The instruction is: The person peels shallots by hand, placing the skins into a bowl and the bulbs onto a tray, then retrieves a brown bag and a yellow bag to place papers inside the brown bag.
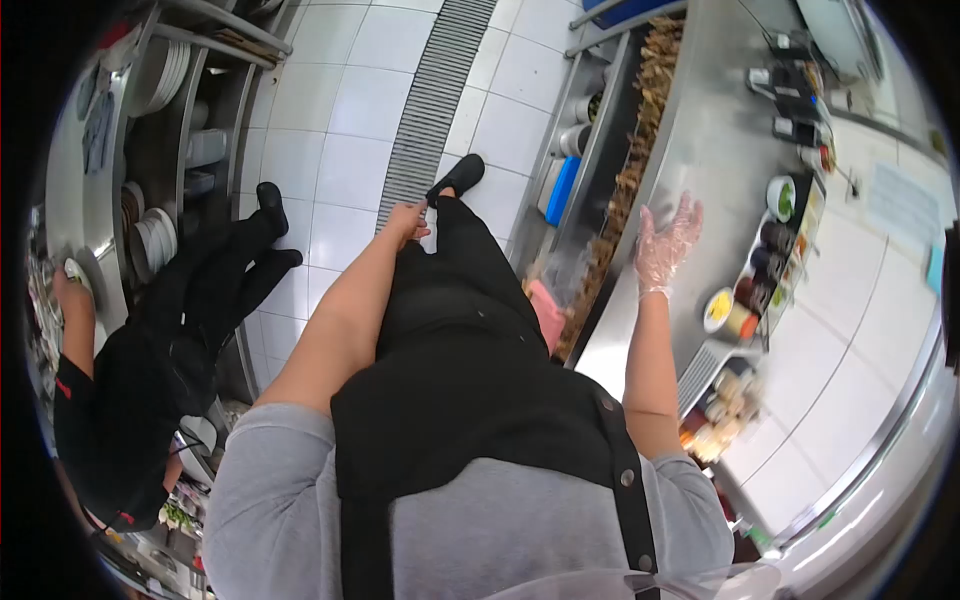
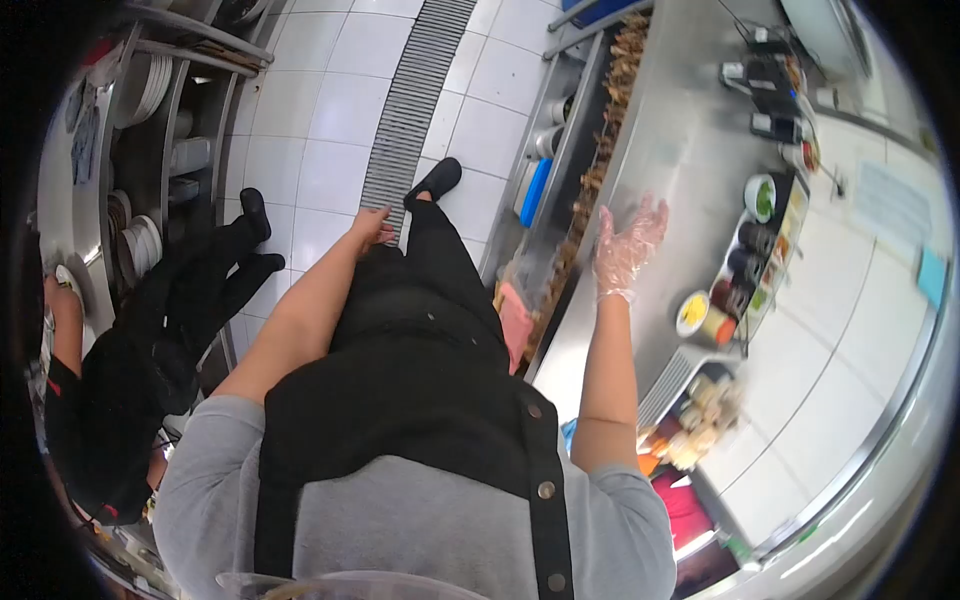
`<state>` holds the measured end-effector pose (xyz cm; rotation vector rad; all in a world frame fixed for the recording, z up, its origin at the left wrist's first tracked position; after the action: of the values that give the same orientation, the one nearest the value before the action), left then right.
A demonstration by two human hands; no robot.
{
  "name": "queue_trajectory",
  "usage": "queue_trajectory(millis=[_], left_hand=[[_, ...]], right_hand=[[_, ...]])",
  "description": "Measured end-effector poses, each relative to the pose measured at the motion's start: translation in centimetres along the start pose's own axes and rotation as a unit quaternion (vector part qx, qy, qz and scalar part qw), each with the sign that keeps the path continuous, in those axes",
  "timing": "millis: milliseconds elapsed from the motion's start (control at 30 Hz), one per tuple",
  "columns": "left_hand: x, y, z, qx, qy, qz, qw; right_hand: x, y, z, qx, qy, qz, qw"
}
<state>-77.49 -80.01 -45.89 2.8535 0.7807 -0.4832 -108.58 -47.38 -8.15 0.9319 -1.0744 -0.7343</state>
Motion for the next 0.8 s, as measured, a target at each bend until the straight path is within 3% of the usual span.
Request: queue_trajectory(millis=[100,167,233,300,433,467,500,567,700,767,800], left_hand=[[-7.2,-2.7,3.0,-0.034,-0.032,0.045,0.998],[-14.5,-5.6,3.8,-0.062,-0.107,0.166,0.978],[-17.1,-11.0,9.2,-0.007,-0.137,0.073,0.988],[-21.7,-16.9,10.6,0.038,-0.108,0.082,0.990],[-29.4,-29.9,12.9,0.150,-0.183,0.137,0.962],[-30.7,-32.9,13.0,0.202,-0.156,0.142,0.956],[-31.9,-36.2,13.5,0.253,-0.130,0.146,0.948],[-33.0,-43.3,17.3,0.280,-0.202,0.167,0.924],[-35.2,-52.6,18.4,0.318,-0.263,0.182,0.893],[-37.2,-55.1,18.9,0.258,-0.332,0.104,0.901],[-37.1,-56.7,18.4,0.332,-0.252,0.049,0.908]], right_hand=[[-0.2,-2.3,6.1,0.025,-0.002,-0.079,0.997],[0.9,-4.5,9.3,0.050,0.049,-0.114,0.991],[1.1,-5.6,10.9,0.066,0.015,-0.082,0.994],[0.7,-6.0,11.1,0.076,-0.029,-0.046,0.996],[-0.3,-6.9,11.7,0.098,-0.102,-0.021,0.990],[-0.7,-7.3,11.8,0.112,-0.143,0.014,0.983],[-0.5,-7.7,12.1,0.129,-0.122,0.005,0.984],[-0.3,-8.4,12.9,0.167,-0.193,-0.009,0.967],[-2.1,-8.3,12.3,0.202,-0.186,-0.117,0.954],[-2.1,-8.5,12.3,0.208,-0.135,-0.144,0.958],[-2.1,-8.4,12.4,0.208,-0.129,-0.153,0.957]])
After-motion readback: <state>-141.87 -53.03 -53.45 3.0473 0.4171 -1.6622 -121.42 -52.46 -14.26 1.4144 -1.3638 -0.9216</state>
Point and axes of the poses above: each hand's wrist, its own z-axis towards the middle knuckle, its own y-axis out of the back of the hand, x = y × z, the point moved 9 cm from there along z, towards the middle knuckle, and after that the axes turned 6 degrees about z, right-handed, at the moved point
